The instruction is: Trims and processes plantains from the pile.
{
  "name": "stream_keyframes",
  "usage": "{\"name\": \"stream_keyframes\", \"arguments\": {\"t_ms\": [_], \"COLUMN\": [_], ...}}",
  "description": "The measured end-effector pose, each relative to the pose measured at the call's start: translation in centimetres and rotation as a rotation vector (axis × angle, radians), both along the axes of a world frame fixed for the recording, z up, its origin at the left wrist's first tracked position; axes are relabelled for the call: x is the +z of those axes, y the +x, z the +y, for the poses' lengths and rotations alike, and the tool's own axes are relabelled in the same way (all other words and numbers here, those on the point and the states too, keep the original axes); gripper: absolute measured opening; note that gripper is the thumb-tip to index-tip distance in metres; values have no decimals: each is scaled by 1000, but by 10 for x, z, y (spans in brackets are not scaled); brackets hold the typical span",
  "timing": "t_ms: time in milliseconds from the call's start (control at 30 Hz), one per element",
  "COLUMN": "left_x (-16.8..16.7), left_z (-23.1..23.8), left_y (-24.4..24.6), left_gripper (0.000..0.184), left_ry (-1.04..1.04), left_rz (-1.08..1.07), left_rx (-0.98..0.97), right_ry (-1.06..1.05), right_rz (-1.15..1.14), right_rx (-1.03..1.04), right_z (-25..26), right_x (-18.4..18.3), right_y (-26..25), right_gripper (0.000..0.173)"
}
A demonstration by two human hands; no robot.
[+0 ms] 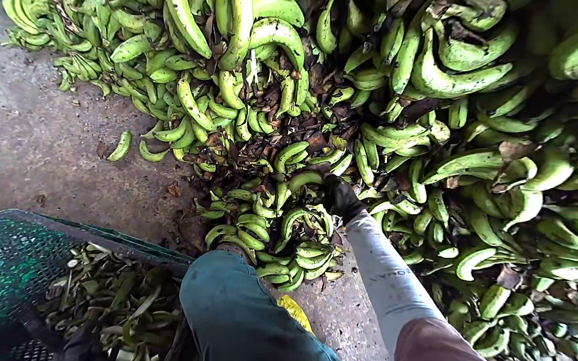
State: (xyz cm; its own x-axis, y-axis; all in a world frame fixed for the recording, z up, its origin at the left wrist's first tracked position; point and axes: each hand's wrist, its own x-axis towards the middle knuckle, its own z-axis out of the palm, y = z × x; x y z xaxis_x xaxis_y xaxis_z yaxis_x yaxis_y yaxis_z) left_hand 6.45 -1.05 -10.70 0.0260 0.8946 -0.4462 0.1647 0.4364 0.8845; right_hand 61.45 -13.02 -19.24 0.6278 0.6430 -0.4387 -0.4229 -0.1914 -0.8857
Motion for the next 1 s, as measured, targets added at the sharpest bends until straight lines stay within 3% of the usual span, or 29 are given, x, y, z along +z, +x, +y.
{"name": "stream_keyframes", "arguments": {"t_ms": [67,133,300,433,500,567,633,700,800,900,1000], "left_x": [1,26,73,92,85,66,45,31,25,30,41], "left_z": [7,3,6,3,1,-5,-14,-23,-35,-36,-32], "left_y": [11,46,96,88,64,30,-2,-22,-33,-27,-18], "left_gripper": [27,38,42,53,47,31,30,40,44,42,55], "left_ry": [49,134,356,488,469,428,376,260,143,148,321], "left_rz": [147,224,-15,-175,-282,-478,-887,-1235,-1431,-1311,-849], "left_rx": [-86,-132,-332,-243,-89,7,-38,-82,-154,-177,28], "right_ry": [122,244,440,436,429,338,203,261,430,413,426], "right_rz": [114,220,418,599,341,-237,-674,-769,-484,-250,-49], "right_rx": [44,180,650,995,1163,1225,1127,1070,1309,1412,1135], "right_z": [3,17,88,135,146,153,164,173,172,162,167], "right_x": [36,62,127,168,188,206,210,202,187,170,162], "right_y": [-12,-30,-125,-220,-258,-281,-298,-316,-354,-387,-394], "right_gripper": [35,38,45,44,42,41,60,72,67,52,44]}}
